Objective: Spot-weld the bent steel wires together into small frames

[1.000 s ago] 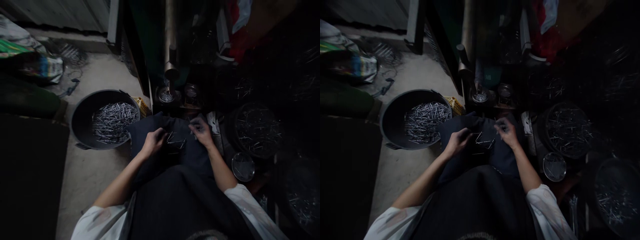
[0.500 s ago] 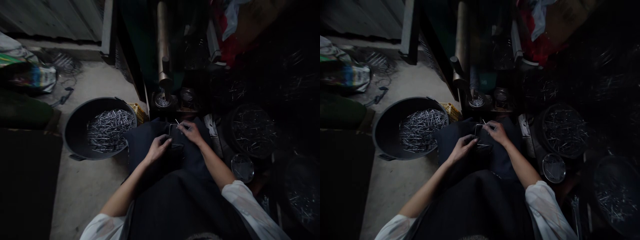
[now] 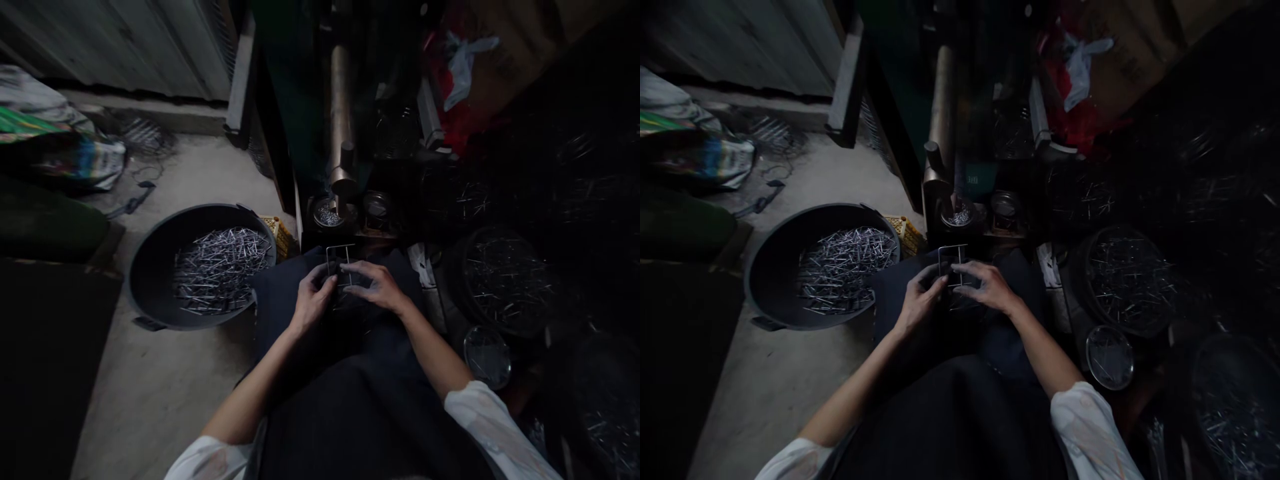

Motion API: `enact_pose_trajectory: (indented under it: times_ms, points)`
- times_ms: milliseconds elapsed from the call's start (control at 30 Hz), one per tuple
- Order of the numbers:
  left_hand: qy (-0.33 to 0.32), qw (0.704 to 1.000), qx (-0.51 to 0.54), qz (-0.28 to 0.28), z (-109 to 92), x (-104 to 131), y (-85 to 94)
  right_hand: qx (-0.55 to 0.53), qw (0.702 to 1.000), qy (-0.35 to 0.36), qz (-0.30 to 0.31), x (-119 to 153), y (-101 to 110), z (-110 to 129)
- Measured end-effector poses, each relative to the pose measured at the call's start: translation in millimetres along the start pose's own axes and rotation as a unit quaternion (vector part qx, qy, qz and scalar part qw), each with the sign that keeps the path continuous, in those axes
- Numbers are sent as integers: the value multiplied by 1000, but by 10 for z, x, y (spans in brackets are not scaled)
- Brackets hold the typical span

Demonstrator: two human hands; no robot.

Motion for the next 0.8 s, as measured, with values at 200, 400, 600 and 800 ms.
enact_pose_trajectory:
  times_ms: [200,400,600,800]
  points:
    - [-6,1000,17,-4,-35,7,-15,9,1000,23,-6,-57,-5,5]
    - [-14,1000,20,-19,-86,-7,-17,23,999,42,-12,-68,11,38]
    - [-15,999,35,-7,-69,-25,-6,10,999,42,-17,-95,10,39]
    - [-21,998,59,-12,-68,-52,-20,-10,998,58,-29,-153,15,42]
Point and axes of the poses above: each hand's wrist, its own x-axis away from the middle knuckle, its own y-axis out of the back of the hand, z = x × y, the point moved 3 cm from there along -x, towards the middle knuckle, and after that the axes turned 14 degrees about -z, right-handed, at the moved point
